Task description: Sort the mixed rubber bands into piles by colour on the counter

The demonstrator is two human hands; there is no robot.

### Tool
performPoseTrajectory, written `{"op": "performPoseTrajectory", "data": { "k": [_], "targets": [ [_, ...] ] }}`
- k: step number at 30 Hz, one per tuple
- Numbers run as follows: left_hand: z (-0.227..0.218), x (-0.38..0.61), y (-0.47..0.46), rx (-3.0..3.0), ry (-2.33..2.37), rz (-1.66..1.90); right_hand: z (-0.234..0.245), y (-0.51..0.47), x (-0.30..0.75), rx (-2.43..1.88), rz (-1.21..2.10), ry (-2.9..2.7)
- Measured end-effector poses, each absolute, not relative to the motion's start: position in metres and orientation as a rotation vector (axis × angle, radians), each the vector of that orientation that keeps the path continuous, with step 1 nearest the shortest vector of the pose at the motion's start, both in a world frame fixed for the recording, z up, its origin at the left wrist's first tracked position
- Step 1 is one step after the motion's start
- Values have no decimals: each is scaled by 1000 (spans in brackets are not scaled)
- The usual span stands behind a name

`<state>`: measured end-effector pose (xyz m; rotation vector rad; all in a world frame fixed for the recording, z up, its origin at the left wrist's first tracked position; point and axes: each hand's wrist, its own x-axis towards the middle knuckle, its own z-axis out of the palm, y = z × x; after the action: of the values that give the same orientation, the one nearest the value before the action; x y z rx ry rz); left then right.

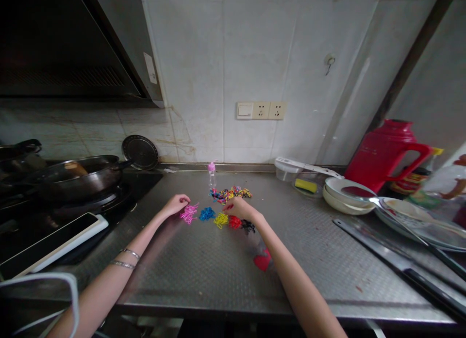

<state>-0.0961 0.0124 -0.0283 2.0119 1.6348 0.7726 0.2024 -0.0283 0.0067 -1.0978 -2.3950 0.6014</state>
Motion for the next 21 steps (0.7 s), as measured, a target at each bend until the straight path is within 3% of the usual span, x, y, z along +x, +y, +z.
{"op": "performPoseTrajectory", "data": {
  "k": [8, 17, 21],
  "targets": [
    [-18, -91, 7, 2050, 1849, 872, 7, -30, 212, -1215, 447, -2283],
    [-7, -47, 19, 2190, 1578, 976, 12, -35, 219, -1577, 66, -2324],
    [-10, -24, 32, 2234, 1628, 850, 15, -37, 220, -1643, 1, -2354]
  ]
}}
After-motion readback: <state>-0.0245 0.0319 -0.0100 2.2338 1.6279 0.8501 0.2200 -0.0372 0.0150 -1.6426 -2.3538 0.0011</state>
